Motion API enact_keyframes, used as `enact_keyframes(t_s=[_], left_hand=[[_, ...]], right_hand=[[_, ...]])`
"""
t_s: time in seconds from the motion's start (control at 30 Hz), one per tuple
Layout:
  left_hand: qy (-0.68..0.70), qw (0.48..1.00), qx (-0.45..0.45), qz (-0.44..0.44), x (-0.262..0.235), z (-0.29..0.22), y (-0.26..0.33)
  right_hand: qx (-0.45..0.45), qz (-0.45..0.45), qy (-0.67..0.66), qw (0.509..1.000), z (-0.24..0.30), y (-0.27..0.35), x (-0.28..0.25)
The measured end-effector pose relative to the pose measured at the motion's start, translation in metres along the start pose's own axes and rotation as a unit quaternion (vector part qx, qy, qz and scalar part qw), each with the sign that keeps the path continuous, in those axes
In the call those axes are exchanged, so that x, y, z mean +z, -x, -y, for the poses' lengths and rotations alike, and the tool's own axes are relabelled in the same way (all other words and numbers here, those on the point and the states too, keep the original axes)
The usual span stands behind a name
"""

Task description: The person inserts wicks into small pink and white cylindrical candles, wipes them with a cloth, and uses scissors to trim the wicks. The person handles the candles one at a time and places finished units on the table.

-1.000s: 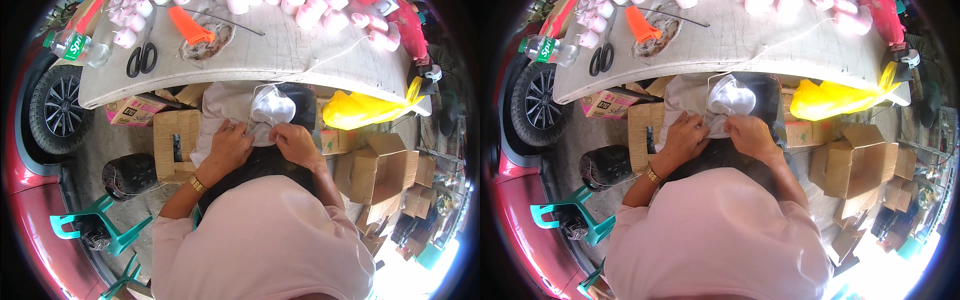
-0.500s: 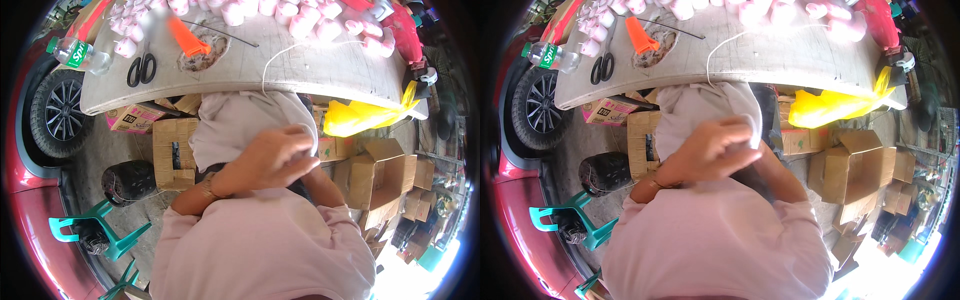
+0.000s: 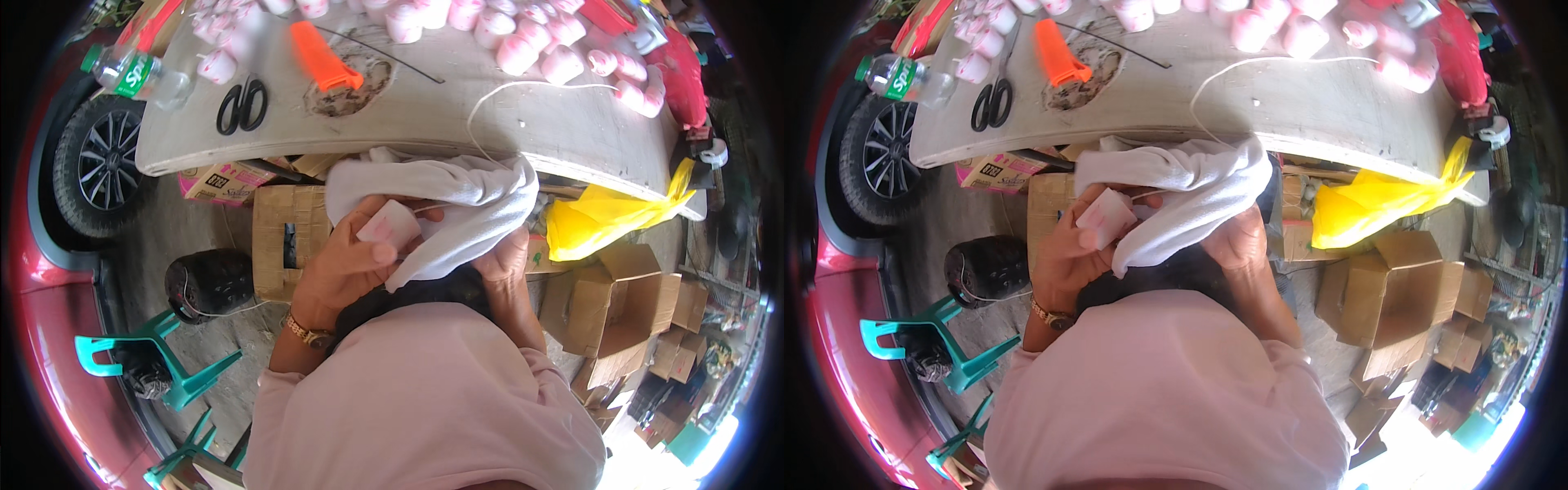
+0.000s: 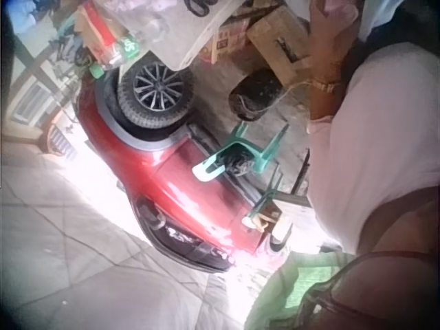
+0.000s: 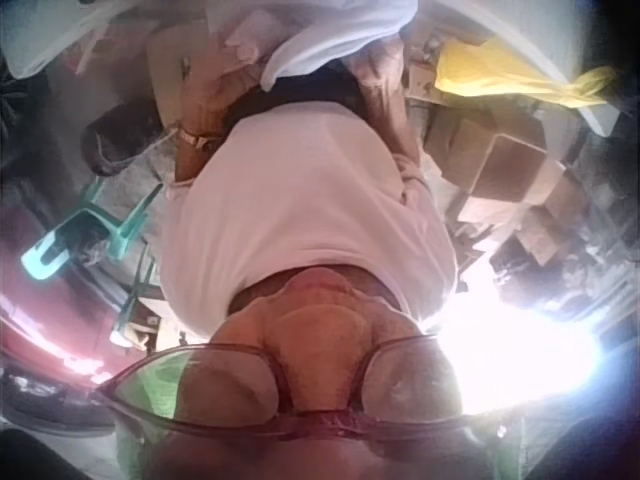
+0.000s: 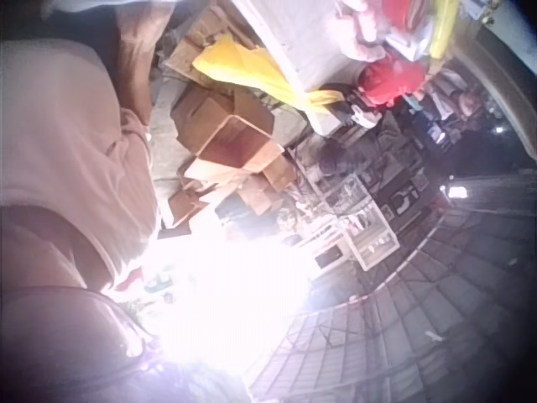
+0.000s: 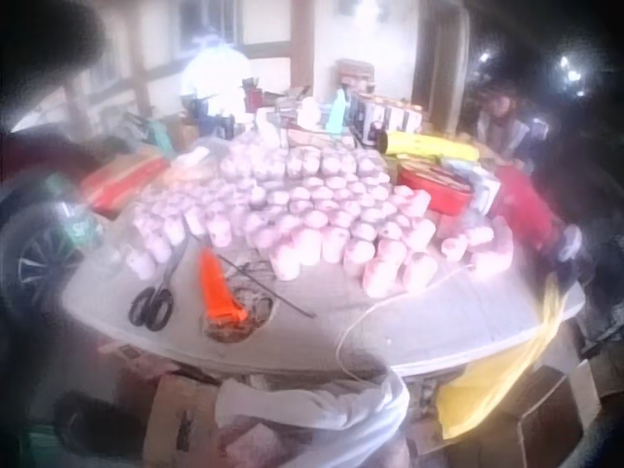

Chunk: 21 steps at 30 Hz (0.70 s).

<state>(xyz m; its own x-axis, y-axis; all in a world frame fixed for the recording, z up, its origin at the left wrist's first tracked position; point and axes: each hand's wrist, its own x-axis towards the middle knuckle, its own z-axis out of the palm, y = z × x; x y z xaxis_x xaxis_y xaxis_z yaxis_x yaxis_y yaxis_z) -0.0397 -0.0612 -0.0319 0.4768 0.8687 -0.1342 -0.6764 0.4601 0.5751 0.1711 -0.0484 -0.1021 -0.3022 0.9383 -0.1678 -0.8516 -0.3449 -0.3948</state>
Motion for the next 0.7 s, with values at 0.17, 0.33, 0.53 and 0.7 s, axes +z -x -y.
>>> enact_keyframes(t_s=[0.17, 0.33, 0.53, 0.7], left_hand=[[-0.043, 0.989, 0.111, -0.094, 0.004, -0.002, 0.006], [-0.323, 0.894, 0.284, -0.123, 0.007, 0.001, -0.012], [-0.236, 0.944, 0.113, -0.201, 0.002, 0.013, -0.021], [-0.454, 0.866, 0.060, -0.202, 0.000, 0.009, -0.021]], right_hand=[[-0.008, 0.020, -0.012, 1.000, -0.011, 0.001, 0.012], [-0.021, -0.004, 0.044, 0.999, -0.016, 0.000, 0.024], [-0.053, -0.053, 0.054, 0.996, -0.012, 0.007, 0.024], [-0.077, 0.007, 0.286, 0.955, -0.012, 0.012, 0.017]])
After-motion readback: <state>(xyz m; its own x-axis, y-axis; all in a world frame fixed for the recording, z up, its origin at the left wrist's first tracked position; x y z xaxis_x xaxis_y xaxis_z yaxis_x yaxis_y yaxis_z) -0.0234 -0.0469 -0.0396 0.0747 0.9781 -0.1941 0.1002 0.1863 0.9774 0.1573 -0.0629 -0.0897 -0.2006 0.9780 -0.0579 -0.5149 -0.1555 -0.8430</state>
